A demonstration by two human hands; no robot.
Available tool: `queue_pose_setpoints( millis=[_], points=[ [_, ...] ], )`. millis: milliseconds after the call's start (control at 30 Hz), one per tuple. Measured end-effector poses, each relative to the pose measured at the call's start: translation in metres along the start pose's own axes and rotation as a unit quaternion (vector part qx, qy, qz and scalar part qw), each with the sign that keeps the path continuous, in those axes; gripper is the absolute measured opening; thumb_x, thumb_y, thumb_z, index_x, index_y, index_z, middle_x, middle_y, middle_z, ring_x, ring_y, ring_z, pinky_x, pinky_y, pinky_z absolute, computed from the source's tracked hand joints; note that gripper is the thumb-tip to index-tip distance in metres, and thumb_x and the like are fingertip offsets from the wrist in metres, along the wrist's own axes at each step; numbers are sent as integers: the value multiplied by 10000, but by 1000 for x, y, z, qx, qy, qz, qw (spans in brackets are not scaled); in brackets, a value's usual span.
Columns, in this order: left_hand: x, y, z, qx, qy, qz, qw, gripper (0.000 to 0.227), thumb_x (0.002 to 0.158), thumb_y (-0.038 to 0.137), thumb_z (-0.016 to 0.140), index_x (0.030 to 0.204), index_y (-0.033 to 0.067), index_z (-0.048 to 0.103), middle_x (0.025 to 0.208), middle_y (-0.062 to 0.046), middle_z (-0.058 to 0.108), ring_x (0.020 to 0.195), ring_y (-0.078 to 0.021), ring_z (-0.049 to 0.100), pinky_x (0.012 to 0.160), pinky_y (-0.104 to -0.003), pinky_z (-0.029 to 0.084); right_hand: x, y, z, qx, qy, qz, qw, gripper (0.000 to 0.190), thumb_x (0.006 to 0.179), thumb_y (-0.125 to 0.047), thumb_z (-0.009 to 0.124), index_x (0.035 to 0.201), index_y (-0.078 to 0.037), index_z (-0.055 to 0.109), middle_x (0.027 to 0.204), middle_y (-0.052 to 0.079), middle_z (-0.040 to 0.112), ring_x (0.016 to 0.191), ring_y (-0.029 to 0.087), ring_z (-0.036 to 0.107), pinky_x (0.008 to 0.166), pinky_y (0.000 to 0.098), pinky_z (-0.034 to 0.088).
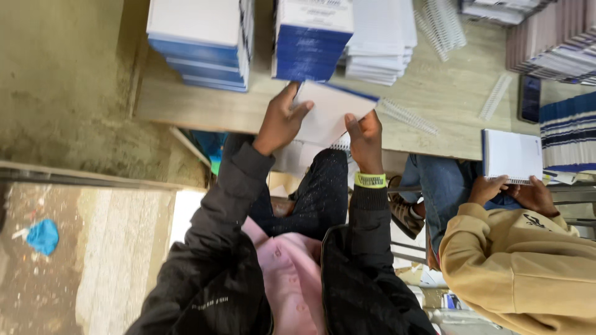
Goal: The person inserts spiral bindings into lined paper stacks and then places covers on the assembled notebooks. They repeat this process for multiple units, stacking the finished notebooks on the table.
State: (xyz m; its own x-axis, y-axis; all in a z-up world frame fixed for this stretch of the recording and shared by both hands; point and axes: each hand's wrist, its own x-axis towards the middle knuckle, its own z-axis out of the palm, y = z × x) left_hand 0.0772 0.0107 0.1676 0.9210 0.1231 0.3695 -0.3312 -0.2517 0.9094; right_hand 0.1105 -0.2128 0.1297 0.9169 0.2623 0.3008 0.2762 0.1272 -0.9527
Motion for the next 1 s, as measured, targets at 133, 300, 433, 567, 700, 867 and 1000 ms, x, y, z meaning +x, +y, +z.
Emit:
queue_pose_setpoints(
  millis=[133,300,433,567,700,867,1000],
  points=[
    [-4,-21,11,-169,-30,46,984,280,1034,140,615,1306,73,616,1200,-95,668,1199,-229,598,1106,-451,430,-8,68,-38,-92,17,40,995,303,1085,-158,532,1347,-9,501,1059,168,663,962,248,629,965,489,484],
    [-18,-70,20,-157,-10,29,987,247,978,110,692,1217,88,634,1085,-56,681,1054,-162,600,1028,-422,466,-14,53,-9,-79,7,31,996,224,1067,-157,563,1254,-39,526,941,96,616,877,188,586,901,444,500],
    [-56,-89,11,147,162,85,972,364,944,356,756,1112,71,603,1014,-108,611,960,-332,655,884,-495,505,-33,93,-47,54,150,-1,987,295,1011,-170,677,1263,-72,560,1141,89,676,1083,204,627,1073,459,446],
    [-114,-113,11,201,159,-185,949,542,1001,501,720,598,201,515,495,49,498,421,-155,488,577,-279,442,-42,6,-14,148,233,-39,960,415,1053,-151,652,1415,-91,458,1363,84,601,1273,227,599,1175,451,446],
    [-96,-85,11,-263,12,-515,816,507,964,504,594,966,9,704,795,-179,774,520,-227,713,423,-243,545,-72,27,-31,130,228,-35,964,498,1112,-137,557,1567,-127,355,1513,71,519,1375,214,516,1223,407,386],
    [-105,-142,51,-307,38,-468,828,514,975,401,633,1314,18,580,997,-186,765,588,-199,731,419,-281,589,-83,-5,-19,141,260,3,955,550,1078,-102,655,1557,-35,394,1572,204,428,1463,378,378,1279,462,378],
    [-120,-145,62,-390,11,-455,800,377,933,276,639,1222,42,580,1177,-241,735,884,-326,785,711,-454,674,-90,12,-48,173,300,16,938,562,1036,-88,650,1542,-118,406,1441,140,599,1312,273,611,1177,438,506]
  ],
)
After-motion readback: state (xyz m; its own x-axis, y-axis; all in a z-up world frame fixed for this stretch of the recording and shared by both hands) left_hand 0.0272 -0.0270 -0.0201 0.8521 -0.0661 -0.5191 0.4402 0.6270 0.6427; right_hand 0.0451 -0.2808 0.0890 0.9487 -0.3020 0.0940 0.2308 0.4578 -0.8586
